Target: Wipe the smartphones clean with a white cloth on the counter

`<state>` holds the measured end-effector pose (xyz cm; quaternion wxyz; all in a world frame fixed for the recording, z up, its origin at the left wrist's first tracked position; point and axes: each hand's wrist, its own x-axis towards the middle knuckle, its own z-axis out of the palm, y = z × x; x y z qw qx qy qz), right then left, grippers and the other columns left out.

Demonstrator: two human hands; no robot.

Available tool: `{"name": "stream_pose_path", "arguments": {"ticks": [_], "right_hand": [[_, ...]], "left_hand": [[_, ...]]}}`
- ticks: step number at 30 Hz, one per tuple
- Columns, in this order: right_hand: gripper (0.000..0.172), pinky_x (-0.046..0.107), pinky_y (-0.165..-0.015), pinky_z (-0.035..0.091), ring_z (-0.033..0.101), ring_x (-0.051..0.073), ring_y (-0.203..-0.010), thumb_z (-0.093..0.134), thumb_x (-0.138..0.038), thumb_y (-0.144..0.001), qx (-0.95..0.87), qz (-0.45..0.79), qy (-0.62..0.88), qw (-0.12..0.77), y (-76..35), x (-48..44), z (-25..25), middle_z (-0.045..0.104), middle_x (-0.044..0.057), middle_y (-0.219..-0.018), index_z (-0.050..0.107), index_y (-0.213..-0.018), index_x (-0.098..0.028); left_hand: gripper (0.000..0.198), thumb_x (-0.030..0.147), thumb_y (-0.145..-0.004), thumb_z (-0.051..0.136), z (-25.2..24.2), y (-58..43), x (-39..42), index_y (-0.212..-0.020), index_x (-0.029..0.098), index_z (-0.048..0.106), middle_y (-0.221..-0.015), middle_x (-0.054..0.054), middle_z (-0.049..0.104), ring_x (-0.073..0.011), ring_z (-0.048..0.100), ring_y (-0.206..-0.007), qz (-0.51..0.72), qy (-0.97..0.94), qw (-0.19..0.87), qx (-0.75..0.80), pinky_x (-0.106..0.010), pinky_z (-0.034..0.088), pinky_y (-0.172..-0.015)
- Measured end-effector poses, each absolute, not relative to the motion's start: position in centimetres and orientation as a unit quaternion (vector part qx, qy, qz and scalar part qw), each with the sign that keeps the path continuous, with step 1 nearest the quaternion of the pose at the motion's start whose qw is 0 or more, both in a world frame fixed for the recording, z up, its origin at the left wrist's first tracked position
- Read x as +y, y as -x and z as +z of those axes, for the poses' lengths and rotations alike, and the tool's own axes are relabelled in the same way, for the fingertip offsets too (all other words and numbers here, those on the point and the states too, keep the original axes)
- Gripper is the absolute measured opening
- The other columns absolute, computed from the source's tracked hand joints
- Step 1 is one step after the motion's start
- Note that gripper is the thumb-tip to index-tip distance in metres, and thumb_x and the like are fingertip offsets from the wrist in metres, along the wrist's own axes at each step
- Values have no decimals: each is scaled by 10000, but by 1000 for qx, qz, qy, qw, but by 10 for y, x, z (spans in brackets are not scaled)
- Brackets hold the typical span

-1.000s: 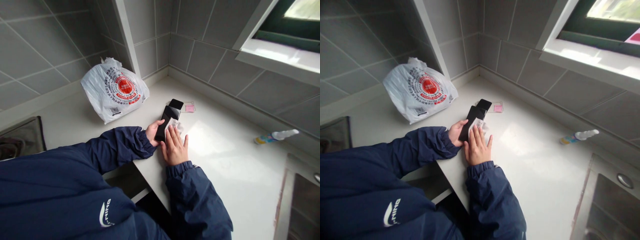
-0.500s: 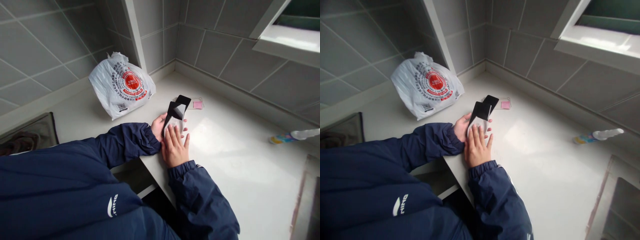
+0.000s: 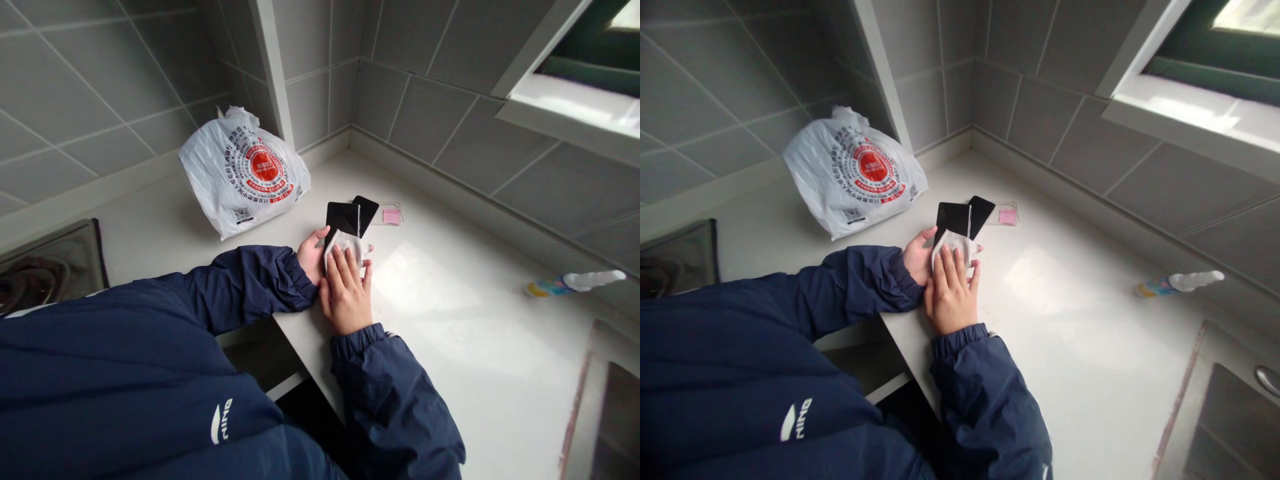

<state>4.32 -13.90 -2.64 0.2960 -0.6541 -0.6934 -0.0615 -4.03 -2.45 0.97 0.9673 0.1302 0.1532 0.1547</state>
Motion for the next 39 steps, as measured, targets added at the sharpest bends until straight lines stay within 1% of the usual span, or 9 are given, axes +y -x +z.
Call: {"name": "stream_pose_path", "arguments": {"ticks": [3, 9, 15, 19, 21, 25, 28, 33, 39], "right_hand": [[501, 575, -1235, 202, 330, 272, -1519, 392, -280, -1005, -690, -48, 663, 286, -50, -125, -17, 423, 92, -1598, 491, -1479, -149], [503, 604, -1232, 194, 351, 260, -1509, 399, -281, -1001, -653, -52, 689, 311, -47, -88, -12, 442, 93, -1587, 488, -1488, -188], [388, 559, -1276, 90, 483, 250, -1430, 447, -258, -1005, -674, -108, 624, 381, -37, -90, -22, 597, 99, -1458, 635, -1331, -169], [353, 457, -1250, 274, 507, 226, -1413, 460, -200, -979, -709, -78, 583, 389, -38, -96, -24, 631, 110, -1419, 685, -1244, -144], [363, 426, -1207, 356, 489, 234, -1427, 462, -191, -971, -700, -80, 588, 397, -42, -94, -25, 612, 123, -1437, 678, -1255, -121], [404, 515, -1211, 325, 505, 279, -1413, 440, -239, -991, -644, -121, 632, 414, -54, -89, -32, 591, 148, -1454, 640, -1321, -121], [484, 539, -1187, 352, 428, 295, -1467, 395, -275, -1009, -616, -107, 663, 412, -60, -87, -35, 504, 193, -1525, 538, -1441, -110], [538, 531, -1211, 326, 308, 283, -1529, 369, -287, -1023, -643, -91, 627, 431, -61, -91, -27, 426, 214, -1576, 426, -1522, -96], [495, 464, -1185, 420, 393, 264, -1488, 465, -256, -994, -694, -79, 534, 477, -61, -95, -19, 519, 234, -1501, 512, -1444, -54]], "left_hand": [[759, 573, -996, 152, 13, 37, -24, -1328, 34, 572, -1198, -206, 697, -302, 588, -1282, 180, -123, 960, 173, -500, 283, -1178], [725, 577, -996, 180, 11, 31, -21, -1409, 91, 525, -1299, -161, 667, -262, 564, -1312, 237, -139, 950, 147, -467, 270, -1187], [813, 615, -975, 147, 13, 39, -8, -1397, 41, 538, -1193, -193, 706, -324, 596, -1254, 238, -194, 934, 185, -490, 367, -1119], [984, 720, -932, 60, 13, 39, -4, -1409, -10, 517, -1207, -231, 692, -356, 604, -1226, 235, -178, 938, 182, -495, 410, -1079], [947, 699, -953, 56, 11, 37, -6, -1452, 13, 478, -1272, -216, 670, -341, 603, -1235, 259, -173, 935, 169, -488, 405, -1085], [763, 551, -1035, 100, 6, 33, -10, -1511, 39, 405, -1297, -170, 668, -273, 596, -1271, 283, -174, 925, 185, -412, 355, -1140], [697, 479, -1061, 133, 6, 31, -13, -1510, 21, 406, -1241, -159, 698, -244, 578, -1302, 276, -187, 917, 217, -364, 323, -1169], [621, 414, -1073, 168, 1, 28, -17, -1511, 65, 434, -1293, -140, 677, -201, 561, -1329, 269, -194, 925, 186, -315, 310, -1173], [650, 531, -1059, 205, -12, 34, -5, -1259, 94, 644, -1124, -137, 735, -245, 614, -1225, 229, -213, 929, 195, -399, 352, -1128]]}}
